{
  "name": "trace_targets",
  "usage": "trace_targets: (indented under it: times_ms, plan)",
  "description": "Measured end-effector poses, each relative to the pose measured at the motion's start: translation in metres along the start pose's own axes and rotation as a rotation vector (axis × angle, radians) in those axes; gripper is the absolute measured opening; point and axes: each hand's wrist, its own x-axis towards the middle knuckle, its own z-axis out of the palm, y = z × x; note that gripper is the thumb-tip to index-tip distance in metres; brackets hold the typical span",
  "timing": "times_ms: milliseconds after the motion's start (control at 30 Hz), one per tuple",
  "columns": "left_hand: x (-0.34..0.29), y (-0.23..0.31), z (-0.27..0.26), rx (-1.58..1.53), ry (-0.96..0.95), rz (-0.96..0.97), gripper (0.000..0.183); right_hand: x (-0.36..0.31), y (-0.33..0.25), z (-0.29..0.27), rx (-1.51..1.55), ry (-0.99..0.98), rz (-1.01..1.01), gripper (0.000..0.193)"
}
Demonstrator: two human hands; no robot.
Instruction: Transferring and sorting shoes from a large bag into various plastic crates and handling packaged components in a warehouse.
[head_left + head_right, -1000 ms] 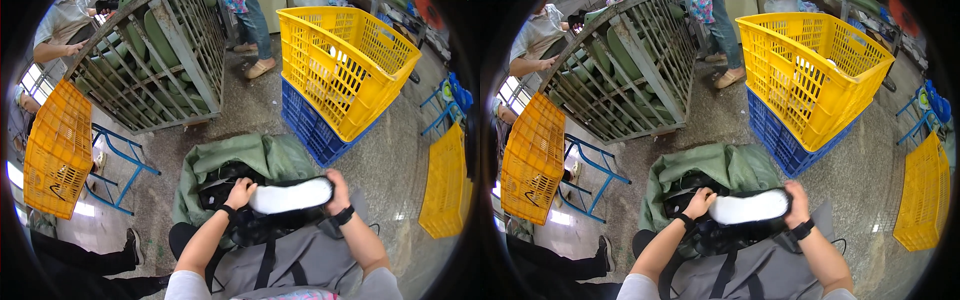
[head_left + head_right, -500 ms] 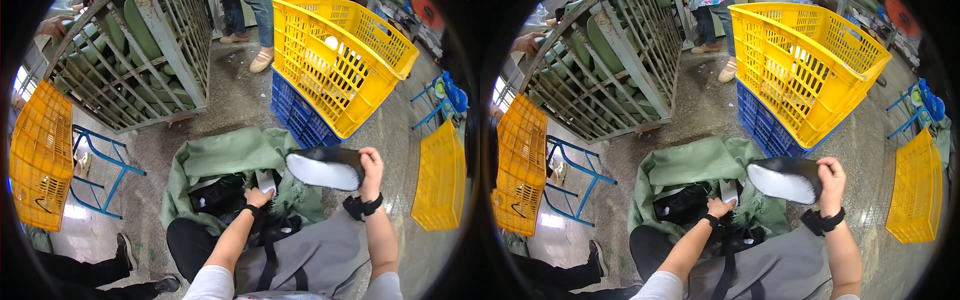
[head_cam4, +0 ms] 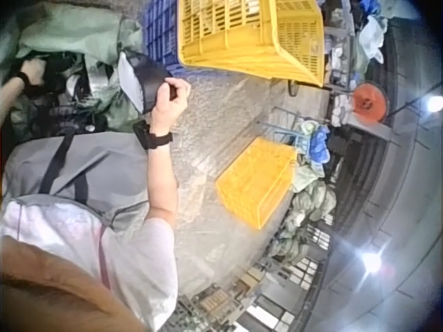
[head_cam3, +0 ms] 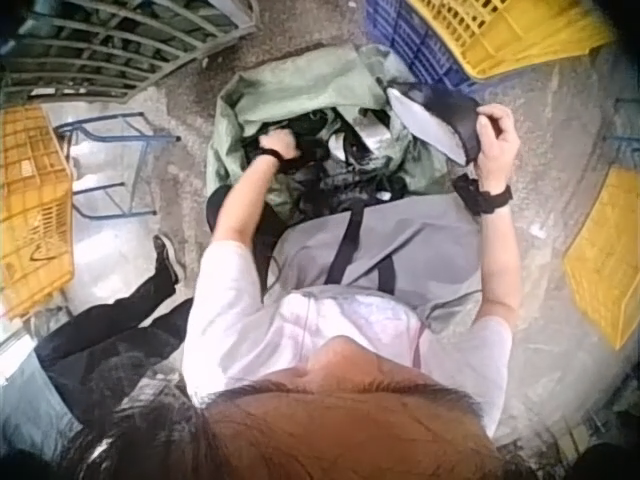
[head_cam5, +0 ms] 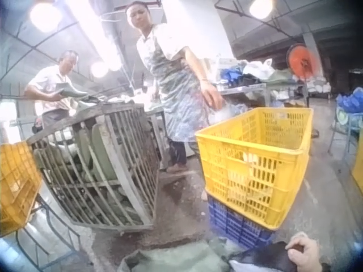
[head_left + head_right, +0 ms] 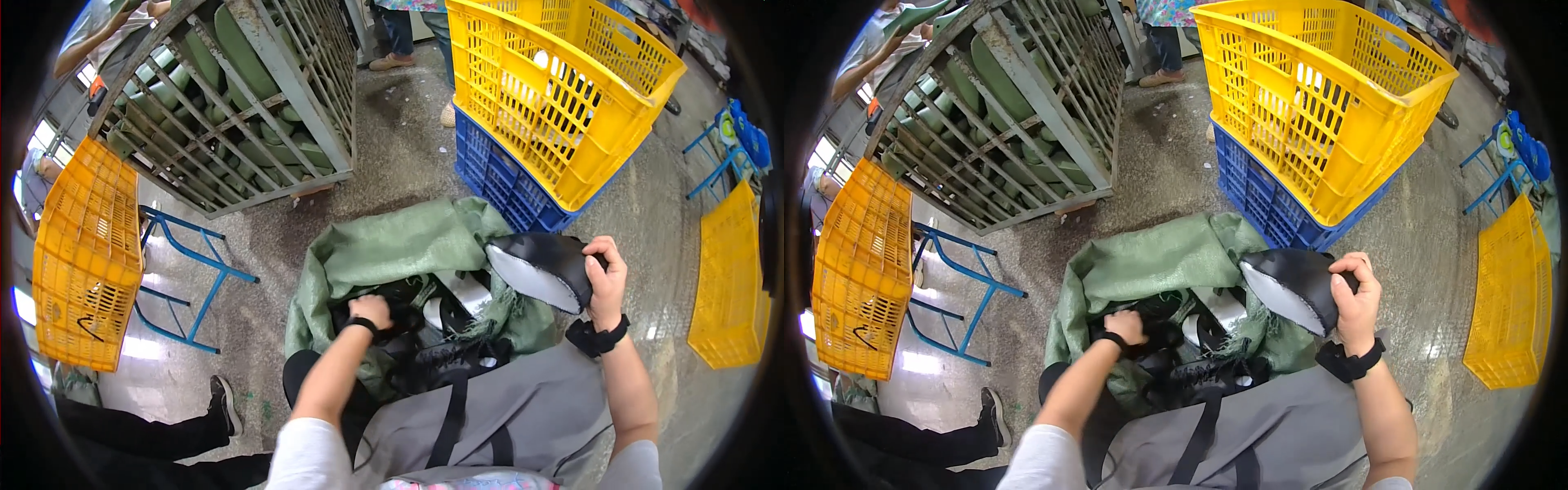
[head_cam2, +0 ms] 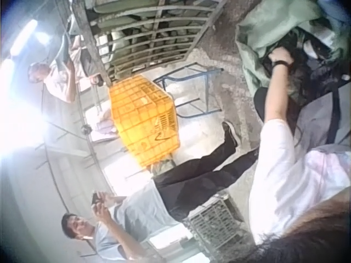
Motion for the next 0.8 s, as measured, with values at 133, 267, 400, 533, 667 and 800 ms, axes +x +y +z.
trace_targets:
  times_ms: [133,267,400,533,667,800]
  plan:
    - [-0.015,-0.090,0.035,0.342,-0.120,0.017,0.048,-0.003,-0.011,0.026,0.015,-0.057,-0.018,0.011]
    - [-0.036,-0.088,-0.048,-0.360,-0.339,0.270,0.052,-0.001,-0.021,0.029,0.019,-0.206,-0.058,0.010]
    - [-0.102,-0.101,-0.109,-2.001,-0.104,0.187,0.046,-0.001,-0.016,0.020,0.125,-0.323,0.036,0.011]
    - [-0.165,-0.103,-0.129,-2.252,0.088,0.544,0.047,0.002,-0.015,0.027,0.131,-0.498,0.043,0.017]
    - [-0.197,-0.097,-0.133,-2.472,0.194,0.700,0.045,0.007,-0.037,0.056,0.050,-0.546,0.003,0.041]
    - [-0.219,-0.081,-0.162,-2.419,0.463,0.603,0.039,0.029,-0.046,0.080,0.357,-0.235,0.169,0.024]
